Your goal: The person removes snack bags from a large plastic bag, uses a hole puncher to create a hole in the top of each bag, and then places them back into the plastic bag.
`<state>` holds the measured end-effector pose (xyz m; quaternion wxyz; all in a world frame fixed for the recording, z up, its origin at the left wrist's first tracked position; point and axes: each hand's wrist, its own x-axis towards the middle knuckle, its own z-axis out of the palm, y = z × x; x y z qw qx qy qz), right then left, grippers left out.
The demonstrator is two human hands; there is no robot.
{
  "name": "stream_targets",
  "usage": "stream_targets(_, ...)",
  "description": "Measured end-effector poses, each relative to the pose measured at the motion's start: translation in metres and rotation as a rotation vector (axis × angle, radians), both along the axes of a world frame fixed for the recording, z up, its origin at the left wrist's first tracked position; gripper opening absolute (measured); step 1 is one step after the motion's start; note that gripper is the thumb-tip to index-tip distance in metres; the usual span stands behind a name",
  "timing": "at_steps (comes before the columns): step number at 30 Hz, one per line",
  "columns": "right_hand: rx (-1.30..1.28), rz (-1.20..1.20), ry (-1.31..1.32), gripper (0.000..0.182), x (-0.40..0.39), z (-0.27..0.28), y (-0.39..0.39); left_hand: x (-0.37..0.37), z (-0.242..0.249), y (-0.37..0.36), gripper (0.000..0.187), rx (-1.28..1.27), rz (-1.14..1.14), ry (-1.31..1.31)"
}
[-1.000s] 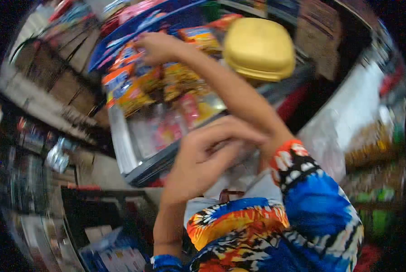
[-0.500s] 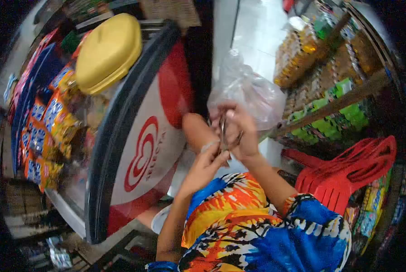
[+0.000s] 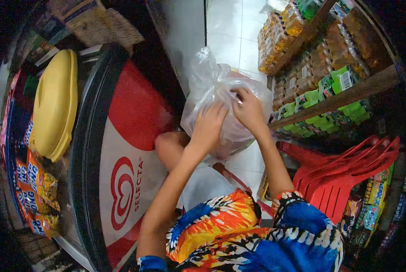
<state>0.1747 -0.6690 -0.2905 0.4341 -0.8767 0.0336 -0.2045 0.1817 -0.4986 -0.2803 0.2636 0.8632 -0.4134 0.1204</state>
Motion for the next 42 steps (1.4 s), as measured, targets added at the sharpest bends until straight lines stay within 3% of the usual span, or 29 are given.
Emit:
stream_targets(2, -0.451, -0.063, -0.002, 0.034, 0.017, 0.003, 0.006, 0.038, -0.018, -0.015, 0.036, 0.14, 0.003, -0.036)
stream_targets(6, -0.597, -0.095, 0.136, 0.033, 0.05, -0.034, -0.011, 0.063, -0.038, -0.016, 0.023, 0.54, 0.009, -0.091)
stream_targets(8, -0.683, -0.011, 0.273, 0.028, 0.06, -0.052, -0.022, 0.064, -0.045, -0.009, 0.017, 0.507, -0.005, -0.137)
stream_targets(11, -0.649, -0.068, 0.209, 0.021, 0.064, -0.038, -0.031, 0.063, -0.044, -0.008, 0.016, 0.565, 0.002, -0.133)
stream_targets(17, -0.49, -0.034, 0.289, 0.015, 0.04, -0.017, -0.039, 0.063, -0.036, -0.015, 0.018, 0.235, 0.06, 0.071)
stream_targets(19, -0.456, -0.059, 0.271, 0.015, 0.035, -0.018, -0.039, 0.061, -0.038, -0.016, 0.022, 0.122, 0.15, 0.14)
stream_targets(22, -0.42, -0.11, 0.205, 0.014, 0.029, -0.006, -0.045, 0.064, -0.038, -0.017, 0.028, 0.156, 0.301, 0.103)
stream_targets(31, -0.43, -0.231, 0.08, 0.014, 0.02, 0.015, -0.051, 0.072, -0.01, -0.018, 0.031, -0.124, 0.267, 0.33)
stream_targets(32, -0.322, -0.227, 0.114, 0.012, 0.016, 0.018, -0.046, 0.071, -0.012, -0.014, 0.033, -0.182, 0.242, 0.38)
stream_targets(37, -0.13, -0.13, 0.143, 0.008, 0.004, 0.018, -0.044, 0.035, -0.032, 0.0, 0.043, -0.027, 0.263, 0.554)
stream_targets(40, -0.253, -0.056, 0.237, 0.013, 0.009, 0.018, -0.042, -0.006, -0.051, 0.002, 0.044, 0.131, 0.183, 0.578)
stream_targets(42, -0.493, 0.064, 0.429, 0.016, 0.022, 0.024, -0.032, -0.027, -0.046, 0.002, 0.042, 0.187, 0.195, 0.677)
